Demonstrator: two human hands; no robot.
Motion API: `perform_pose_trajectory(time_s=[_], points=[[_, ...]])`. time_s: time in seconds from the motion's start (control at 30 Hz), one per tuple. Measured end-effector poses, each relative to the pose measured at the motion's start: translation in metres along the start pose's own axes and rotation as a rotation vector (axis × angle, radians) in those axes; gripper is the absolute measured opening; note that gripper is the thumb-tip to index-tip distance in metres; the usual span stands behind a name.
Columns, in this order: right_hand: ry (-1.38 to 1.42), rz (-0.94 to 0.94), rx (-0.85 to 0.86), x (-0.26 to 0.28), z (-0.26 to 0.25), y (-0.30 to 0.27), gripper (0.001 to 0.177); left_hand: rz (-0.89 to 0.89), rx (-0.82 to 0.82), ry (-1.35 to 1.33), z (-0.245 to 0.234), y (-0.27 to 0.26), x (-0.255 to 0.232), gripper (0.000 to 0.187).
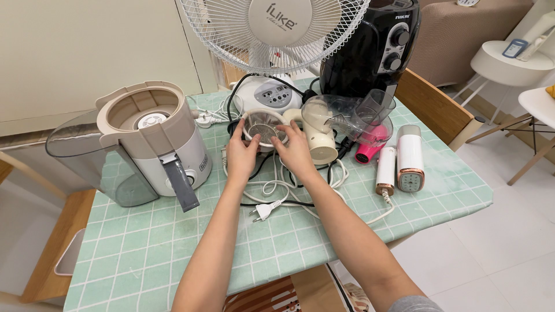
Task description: The person disassembles a juicer by removing the lid, strainer, and container, then reassembles it in reverse order. They also briefly handle a hand mixer, attaching its beaters. The actions occur on a table with other small appliances nearby.
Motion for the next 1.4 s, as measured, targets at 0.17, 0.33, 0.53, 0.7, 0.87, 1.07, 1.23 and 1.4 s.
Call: perform_pose_trajectory(time_s=[0.17,0.33,0.53,0.7,0.87,1.07,1.23,1.4], points=[[0.045,-0.019,0.037,0.003,-0.002,0.002,0.046,-0.017,-0.029,-0.043,0.008,0.013,0.017,0.069],[0.050,-0.006,0.059,0.001,-0.001,0.004,0.051,-0.061,-0.021,-0.253,0.020,0.035,0.041,0.067],[0.031,-0.036,0.059,-0.004,0.002,0.005,0.052,-0.151,0.023,-0.185,0.025,0.041,0.063,0.063],[0.004,0.002,0.079,-0.007,0.004,0.005,0.052,-0.119,0.014,-0.271,0.036,0.043,0.068,0.066],[-0.022,-0.014,0.088,-0.006,0.005,0.005,0.053,-0.047,-0.027,-0.152,0.032,0.041,0.065,0.070],[-0.021,-0.012,0.096,-0.008,0.007,0.005,0.053,-0.090,0.005,-0.118,0.031,0.038,0.065,0.074],[-0.009,-0.033,0.086,-0.002,0.004,0.005,0.055,-0.076,0.029,-0.085,0.028,0.034,0.052,0.078],[0.043,-0.077,0.048,0.018,-0.009,0.002,0.051,-0.036,0.031,-0.037,0.014,0.017,0.018,0.080]])
Point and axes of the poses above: each hand's wrist, its own y-axis towards the middle knuckle, its own z-axis out of the palm, x = y × z, the point moved 8 cm from there along y, towards the middle knuckle, and after that the axes turned 2 degrees about z, right-handed, at the moved point
